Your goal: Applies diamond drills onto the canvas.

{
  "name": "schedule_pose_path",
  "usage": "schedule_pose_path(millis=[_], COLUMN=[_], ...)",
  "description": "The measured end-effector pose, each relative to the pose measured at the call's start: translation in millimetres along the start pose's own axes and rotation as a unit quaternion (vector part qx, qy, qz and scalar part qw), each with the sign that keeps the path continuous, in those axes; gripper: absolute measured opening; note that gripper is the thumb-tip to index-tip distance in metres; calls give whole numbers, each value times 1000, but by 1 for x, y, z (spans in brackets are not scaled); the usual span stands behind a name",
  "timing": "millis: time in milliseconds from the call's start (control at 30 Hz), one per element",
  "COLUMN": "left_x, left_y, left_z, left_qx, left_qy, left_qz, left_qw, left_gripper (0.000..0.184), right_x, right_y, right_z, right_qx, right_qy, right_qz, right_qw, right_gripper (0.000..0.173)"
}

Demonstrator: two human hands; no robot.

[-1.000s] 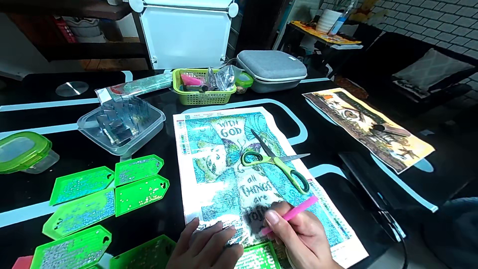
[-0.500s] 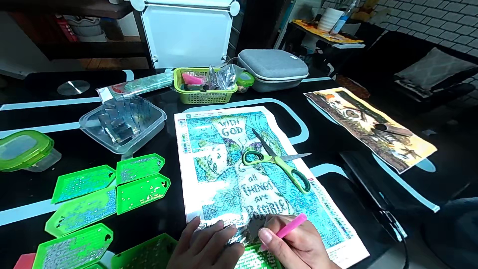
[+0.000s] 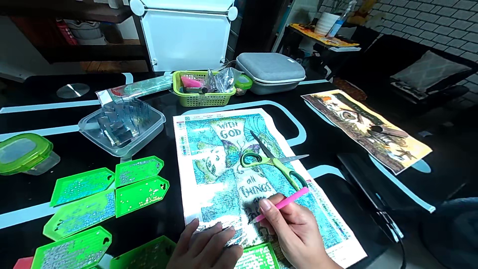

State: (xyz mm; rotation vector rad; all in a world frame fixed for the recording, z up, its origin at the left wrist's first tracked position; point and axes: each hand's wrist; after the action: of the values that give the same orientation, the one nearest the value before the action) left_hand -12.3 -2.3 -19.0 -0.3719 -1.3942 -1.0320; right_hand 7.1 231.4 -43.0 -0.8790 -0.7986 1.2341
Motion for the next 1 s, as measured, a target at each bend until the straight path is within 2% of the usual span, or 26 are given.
schedule_pose_path(millis=[333,633,1000], left_x=[0,0,0], left_y=[0,1,1], left_z=[0,0,-1], left_qx=[3,5,6], left_qy=[-1,3,4], left_qz=[0,-2,-3], left_qw=[1000,1000,1000], left_gripper=[42,41,40], right_x=[0,2,3], right_y=[0,0,2], right_z=[0,0,0], right_qx=[3,32,34], right_qy=[-14,-45,-53], right_qz=[-21,-89,-74], right_qw=[1000,994,995], right_gripper=[27,29,30])
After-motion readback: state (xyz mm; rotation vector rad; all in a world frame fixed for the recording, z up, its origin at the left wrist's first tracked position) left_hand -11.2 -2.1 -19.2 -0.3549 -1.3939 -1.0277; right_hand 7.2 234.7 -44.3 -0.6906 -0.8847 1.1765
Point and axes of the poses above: each hand's wrist, its own z-axis towards the middle knuckle, its own x-axis out of the back of the hand, y = z × x, and after that the axes turned 13 degrees about z, right-handed
